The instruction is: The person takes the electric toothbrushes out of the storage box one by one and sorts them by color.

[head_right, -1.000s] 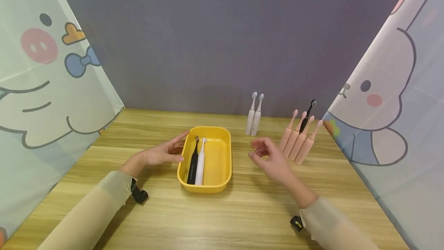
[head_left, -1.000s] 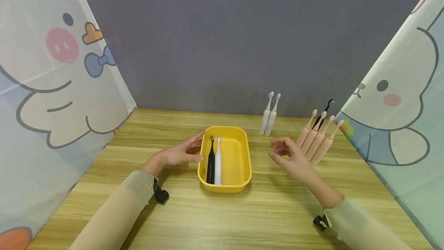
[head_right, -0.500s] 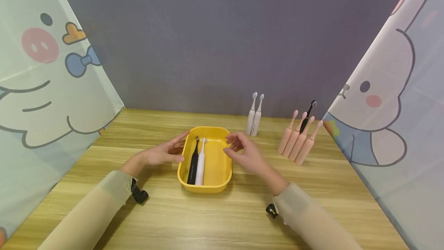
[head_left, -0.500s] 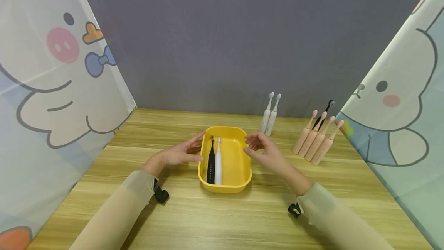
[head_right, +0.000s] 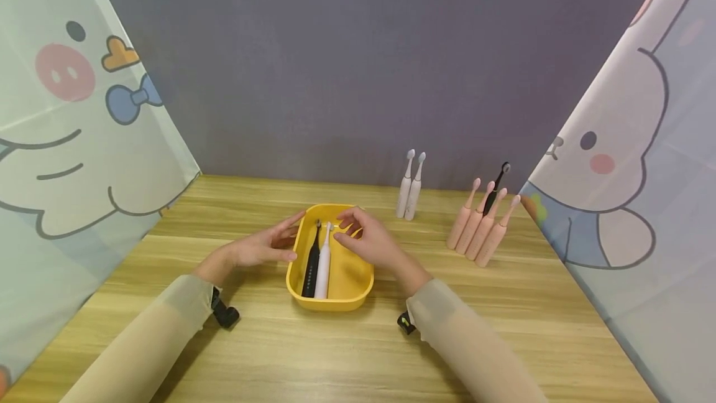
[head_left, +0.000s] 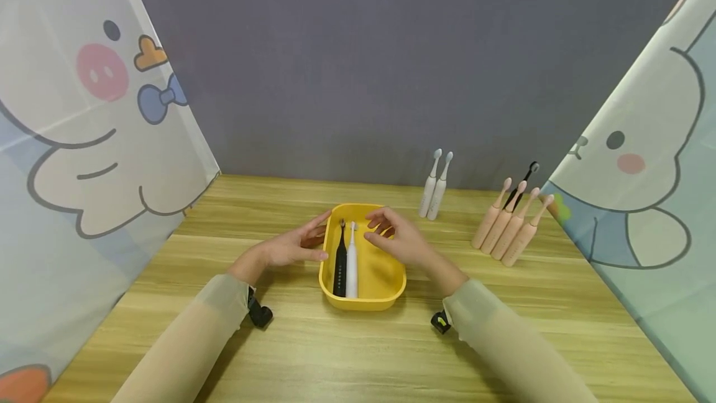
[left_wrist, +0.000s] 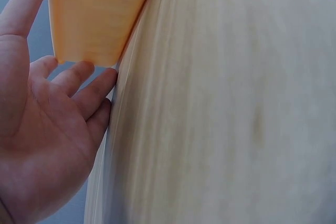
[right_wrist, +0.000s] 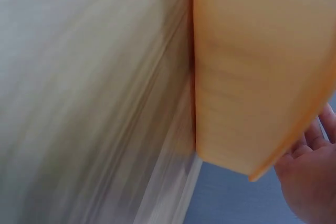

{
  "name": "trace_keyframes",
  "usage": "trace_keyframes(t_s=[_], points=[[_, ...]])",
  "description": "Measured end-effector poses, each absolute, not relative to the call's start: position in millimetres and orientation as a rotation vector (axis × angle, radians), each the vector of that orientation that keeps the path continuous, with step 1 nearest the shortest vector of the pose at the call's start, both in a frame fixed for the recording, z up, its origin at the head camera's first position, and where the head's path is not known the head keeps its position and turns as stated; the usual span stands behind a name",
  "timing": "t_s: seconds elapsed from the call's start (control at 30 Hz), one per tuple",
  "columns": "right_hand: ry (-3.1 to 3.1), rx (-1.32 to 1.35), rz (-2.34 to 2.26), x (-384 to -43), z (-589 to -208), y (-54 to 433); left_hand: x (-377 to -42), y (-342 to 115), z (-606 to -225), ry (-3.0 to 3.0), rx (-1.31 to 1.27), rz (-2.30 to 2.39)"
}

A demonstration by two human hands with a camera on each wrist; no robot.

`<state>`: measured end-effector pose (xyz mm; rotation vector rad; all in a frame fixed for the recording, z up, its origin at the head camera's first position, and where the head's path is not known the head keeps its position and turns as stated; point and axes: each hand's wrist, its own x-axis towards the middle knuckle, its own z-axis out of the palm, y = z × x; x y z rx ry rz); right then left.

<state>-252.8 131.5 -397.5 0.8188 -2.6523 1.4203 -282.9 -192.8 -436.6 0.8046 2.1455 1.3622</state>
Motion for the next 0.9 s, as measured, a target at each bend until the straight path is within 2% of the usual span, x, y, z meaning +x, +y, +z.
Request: trace_keyframes(t_s=[0.33, 0.9], points=[[-2.779, 0.789, 1.249, -256, -412, 114, -282, -190, -434, 2.128, 0.814, 1.363], [-2.963, 0.942, 0.517, -257, -409, 110, -283, -193, -437, 2.169, 0.814, 1.336]])
